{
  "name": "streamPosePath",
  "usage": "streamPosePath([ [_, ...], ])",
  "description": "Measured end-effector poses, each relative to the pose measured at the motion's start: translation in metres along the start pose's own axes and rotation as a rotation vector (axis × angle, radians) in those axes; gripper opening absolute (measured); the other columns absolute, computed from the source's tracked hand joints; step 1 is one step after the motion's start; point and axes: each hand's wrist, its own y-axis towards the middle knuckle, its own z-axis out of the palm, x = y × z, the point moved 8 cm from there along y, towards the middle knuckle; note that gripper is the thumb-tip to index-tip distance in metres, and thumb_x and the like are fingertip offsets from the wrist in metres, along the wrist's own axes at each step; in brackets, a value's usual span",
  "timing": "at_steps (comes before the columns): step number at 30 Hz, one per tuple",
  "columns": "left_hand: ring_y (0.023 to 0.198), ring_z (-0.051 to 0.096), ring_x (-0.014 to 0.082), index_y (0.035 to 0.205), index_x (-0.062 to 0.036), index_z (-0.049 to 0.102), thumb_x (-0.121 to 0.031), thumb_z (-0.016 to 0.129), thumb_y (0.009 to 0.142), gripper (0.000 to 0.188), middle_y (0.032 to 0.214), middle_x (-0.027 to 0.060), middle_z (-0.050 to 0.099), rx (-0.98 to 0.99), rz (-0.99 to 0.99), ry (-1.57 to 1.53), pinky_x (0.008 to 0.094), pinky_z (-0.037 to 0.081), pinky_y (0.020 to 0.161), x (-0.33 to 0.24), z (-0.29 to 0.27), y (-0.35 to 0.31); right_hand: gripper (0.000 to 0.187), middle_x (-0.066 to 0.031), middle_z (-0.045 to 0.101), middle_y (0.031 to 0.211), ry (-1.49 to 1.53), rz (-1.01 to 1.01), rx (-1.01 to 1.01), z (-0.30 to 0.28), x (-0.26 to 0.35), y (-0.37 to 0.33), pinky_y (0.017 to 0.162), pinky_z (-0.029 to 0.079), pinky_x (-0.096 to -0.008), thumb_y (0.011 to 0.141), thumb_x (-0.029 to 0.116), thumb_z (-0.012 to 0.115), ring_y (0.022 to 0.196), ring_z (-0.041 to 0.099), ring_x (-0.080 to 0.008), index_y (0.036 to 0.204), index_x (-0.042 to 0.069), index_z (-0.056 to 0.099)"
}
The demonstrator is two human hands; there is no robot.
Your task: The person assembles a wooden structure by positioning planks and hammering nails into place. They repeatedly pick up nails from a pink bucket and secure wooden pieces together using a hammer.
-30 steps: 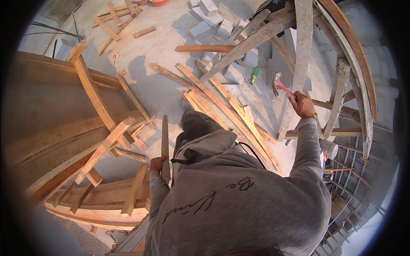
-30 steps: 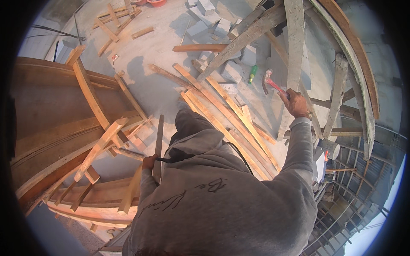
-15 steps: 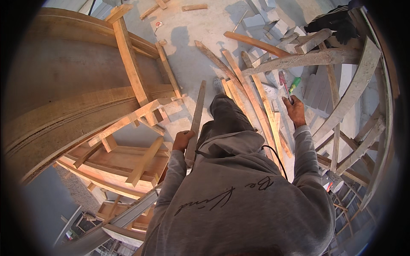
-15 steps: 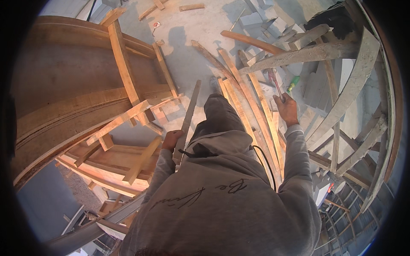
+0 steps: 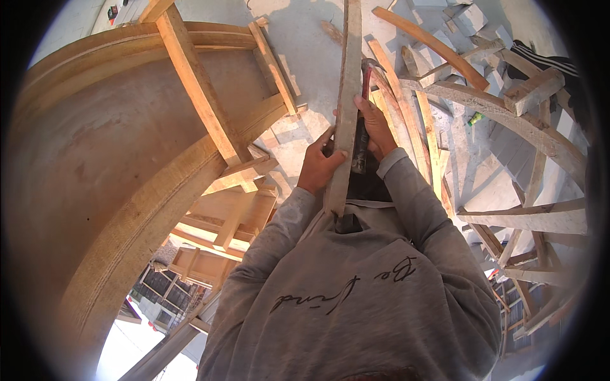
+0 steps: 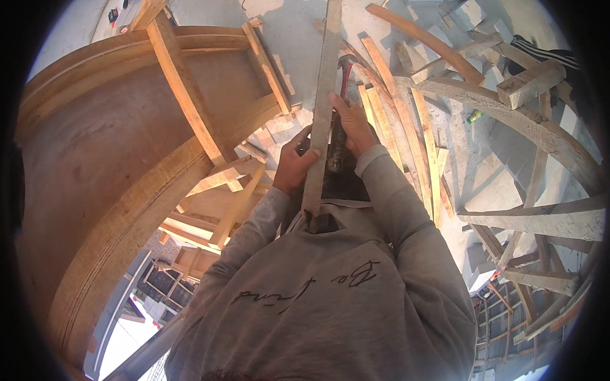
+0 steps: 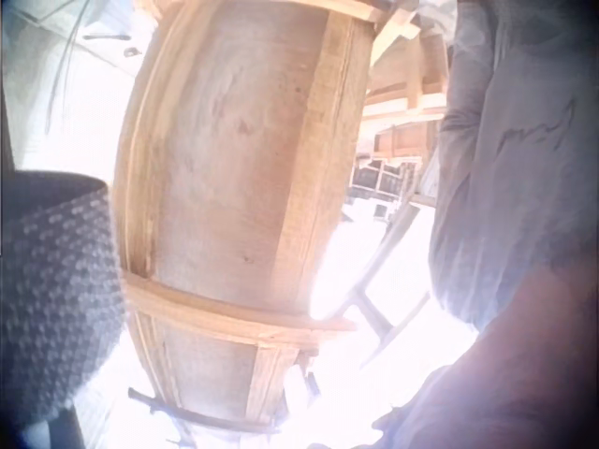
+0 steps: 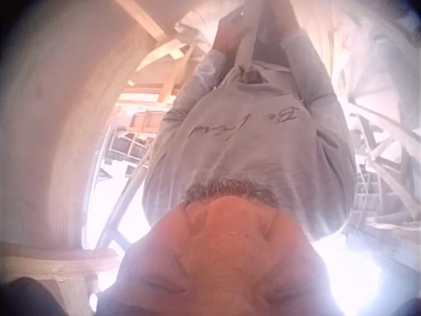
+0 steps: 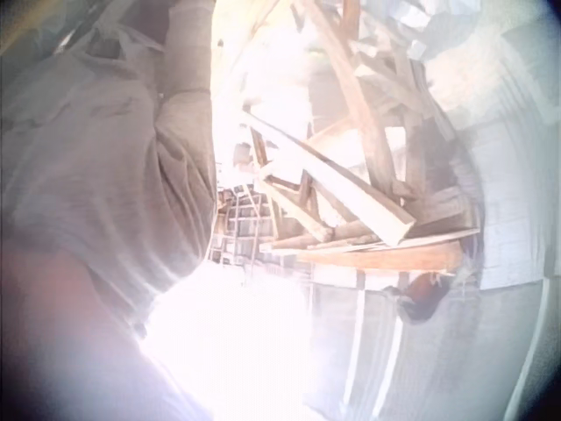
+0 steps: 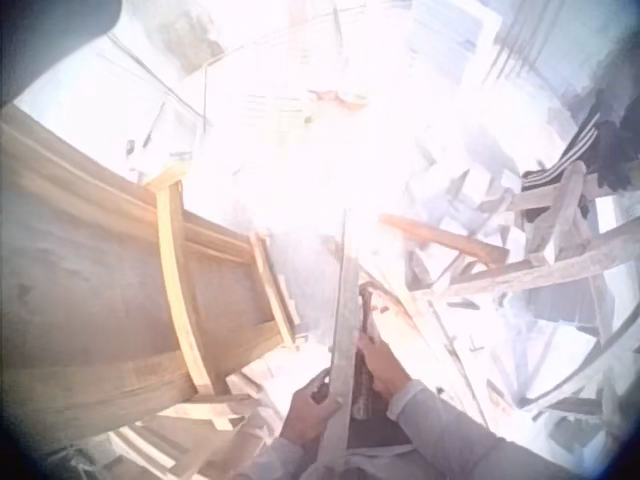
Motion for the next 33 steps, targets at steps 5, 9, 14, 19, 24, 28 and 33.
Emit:
streamPosePath([
  [5,0.089,0.067,0.0162,0.132,0.0057,0.058,-0.022,0.069,0.084,0.056,0.097,0.0157,0.071,0.044,-0.089,0.323,0.0291,0.053,0.08,-0.007,0.002,0.056,0.039,-0.0158,0.068,0.096,-0.089,-0.036,-0.028,-0.012,0.029,0.049,0.074,0.06,-0.0346,0.085,0.021,0.077,0.085,0.071,-0.0243,0.106,-0.002,0.053],
  [9,0.084,0.069,0.0199,0.114,0.0078,0.068,-0.03,0.07,0.086,0.047,0.098,0.0182,0.074,-0.205,0.004,0.418,0.032,0.054,0.078,0.0,-0.038,0.118,0.042,-0.0078,0.064,0.089,-0.317,-0.157,-0.127,-0.046,0.044,0.089,0.071,0.054,-0.0292,0.078,0.02,0.084,0.079,0.066,-0.0151,0.1,0.001,0.054],
  [14,0.08,0.063,0.0122,0.102,0.0063,0.072,-0.03,0.068,0.091,0.038,0.088,0.0063,0.072,-0.244,0.024,0.436,0.0288,0.051,0.073,-0.039,-0.063,0.199,0.043,-0.002,0.059,0.081,-0.519,-0.325,-0.172,-0.026,0.055,0.093,0.066,0.048,-0.0284,0.073,0.024,0.085,0.072,0.056,-0.0115,0.097,0.003,0.055],
  [19,0.08,0.068,0.0217,0.098,0.0056,0.073,-0.042,0.074,0.079,0.051,0.087,0.0144,0.073,-0.262,0.056,0.661,0.034,0.053,0.074,-0.068,-0.088,0.263,0.041,-0.0043,0.06,0.082,-0.536,-0.377,-0.096,0.019,0.019,0.109,0.066,0.049,-0.0302,0.073,0.023,0.083,0.072,0.057,-0.0127,0.097,0.002,0.057],
  [24,0.086,0.071,0.0306,0.097,0.0056,0.073,-0.045,0.076,0.073,0.056,0.091,0.0201,0.073,-0.311,0.002,0.85,0.0393,0.054,0.077,-0.059,-0.119,0.288,0.059,-0.0123,0.063,0.085,-0.668,-0.384,-0.047,0.047,-0.039,0.142,0.072,0.05,-0.0352,0.069,0.028,0.083,0.077,0.062,-0.0223,0.111,-0.004,0.057],
  [28,0.087,0.071,0.0331,0.095,0.0066,0.072,-0.043,0.076,0.073,0.054,0.092,0.0218,0.072,-0.441,-0.075,1.002,0.0414,0.053,0.079,-0.006,-0.173,0.334,0.066,-0.0173,0.064,0.091,-0.625,-0.262,0.0,0.04,-0.077,0.197,0.075,0.051,-0.0383,0.069,0.03,0.083,0.083,0.064,-0.0274,0.116,-0.005,0.055],
  [33,0.088,0.07,0.0328,0.097,0.0073,0.072,-0.039,0.076,0.075,0.051,0.093,0.0221,0.072,-0.532,-0.2,1.077,0.0413,0.052,0.08,0.056,-0.235,0.401,0.067,-0.0174,0.063,0.088,-0.586,-0.249,-0.016,0.005,-0.145,0.273,0.073,0.05,-0.0399,0.067,0.032,0.085,0.079,0.064,-0.0291,0.114,-0.003,0.053],
])
